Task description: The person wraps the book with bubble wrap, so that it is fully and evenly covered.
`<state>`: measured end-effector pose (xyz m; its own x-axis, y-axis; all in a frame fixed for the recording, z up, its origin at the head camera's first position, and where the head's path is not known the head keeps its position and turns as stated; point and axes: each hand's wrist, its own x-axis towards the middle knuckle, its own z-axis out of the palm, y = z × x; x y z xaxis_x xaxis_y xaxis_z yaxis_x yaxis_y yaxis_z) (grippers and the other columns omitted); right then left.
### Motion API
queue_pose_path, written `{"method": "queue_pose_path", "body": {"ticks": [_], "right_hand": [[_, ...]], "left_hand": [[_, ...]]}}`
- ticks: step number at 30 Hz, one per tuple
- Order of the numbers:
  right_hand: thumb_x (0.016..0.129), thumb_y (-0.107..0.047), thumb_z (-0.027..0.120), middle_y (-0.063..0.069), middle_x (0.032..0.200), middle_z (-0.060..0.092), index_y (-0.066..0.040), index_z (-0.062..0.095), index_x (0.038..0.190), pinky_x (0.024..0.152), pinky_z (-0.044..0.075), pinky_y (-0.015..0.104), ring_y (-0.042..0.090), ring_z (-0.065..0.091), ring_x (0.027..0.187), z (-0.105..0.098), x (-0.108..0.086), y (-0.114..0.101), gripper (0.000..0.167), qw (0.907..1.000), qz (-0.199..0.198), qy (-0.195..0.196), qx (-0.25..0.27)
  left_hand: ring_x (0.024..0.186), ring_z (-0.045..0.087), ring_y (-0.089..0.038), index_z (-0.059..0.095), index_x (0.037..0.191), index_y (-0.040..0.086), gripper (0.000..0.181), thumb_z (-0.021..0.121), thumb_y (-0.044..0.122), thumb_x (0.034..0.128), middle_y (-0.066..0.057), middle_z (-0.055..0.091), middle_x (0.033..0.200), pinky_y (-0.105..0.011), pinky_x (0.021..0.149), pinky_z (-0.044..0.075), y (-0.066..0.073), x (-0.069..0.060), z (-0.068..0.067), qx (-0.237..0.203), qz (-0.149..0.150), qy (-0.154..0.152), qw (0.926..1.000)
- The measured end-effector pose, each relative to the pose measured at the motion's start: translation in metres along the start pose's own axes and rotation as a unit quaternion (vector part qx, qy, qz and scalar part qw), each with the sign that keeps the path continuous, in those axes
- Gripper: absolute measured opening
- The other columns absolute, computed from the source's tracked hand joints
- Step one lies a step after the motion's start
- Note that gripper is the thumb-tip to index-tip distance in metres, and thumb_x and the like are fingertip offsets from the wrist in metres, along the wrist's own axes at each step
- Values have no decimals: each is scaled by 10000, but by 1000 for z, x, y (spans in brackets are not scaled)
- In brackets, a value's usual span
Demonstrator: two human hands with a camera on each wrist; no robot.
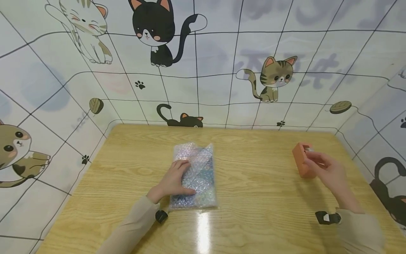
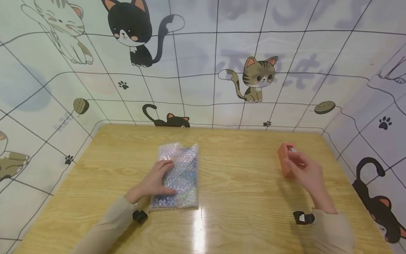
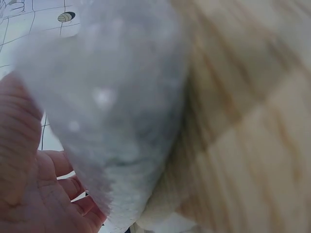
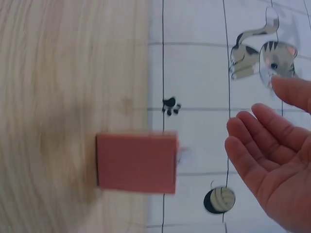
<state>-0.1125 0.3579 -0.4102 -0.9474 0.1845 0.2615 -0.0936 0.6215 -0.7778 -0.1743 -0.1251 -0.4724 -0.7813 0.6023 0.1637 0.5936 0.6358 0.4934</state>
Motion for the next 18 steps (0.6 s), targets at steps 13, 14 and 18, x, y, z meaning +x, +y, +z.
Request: {"method": "queue_pose_path", "body": {"ticks": [13, 14, 18], "right_hand": [[919, -438, 535, -215, 844, 591, -103, 654, 1104, 542, 418, 201, -113, 430, 720, -23, 5, 89, 401, 9826, 1292, 220, -1317], [921, -459, 517, -109, 889, 637, -97, 652, 1116, 547, 417, 222, -106, 426, 713, -23, 6, 92, 432, 9811, 1394, 100, -1342], [959, -386, 466, 317, 1082, 591, 142, 564, 1156, 592, 406, 274, -1, 491, 712, -23, 2, 55, 572, 9770, 1591, -404, -1363]], "left_hand": [[1282, 329, -366, 451, 1320, -70, 967, 841, 451, 604, -218, 404, 1372, -488, 1057, 313, -1, -2, 1, 95, -13, 18, 10000], [1282, 330, -366, 451, 1321, -70, 967, 840, 452, 605, -218, 404, 1372, -489, 1057, 313, -1, -2, 1, 93, -14, 18, 10000], [1282, 331, -369, 452, 1321, -69, 966, 839, 450, 604, -221, 404, 1372, -491, 1057, 313, 0, -2, 0, 87, -26, 8, 10000]]}}
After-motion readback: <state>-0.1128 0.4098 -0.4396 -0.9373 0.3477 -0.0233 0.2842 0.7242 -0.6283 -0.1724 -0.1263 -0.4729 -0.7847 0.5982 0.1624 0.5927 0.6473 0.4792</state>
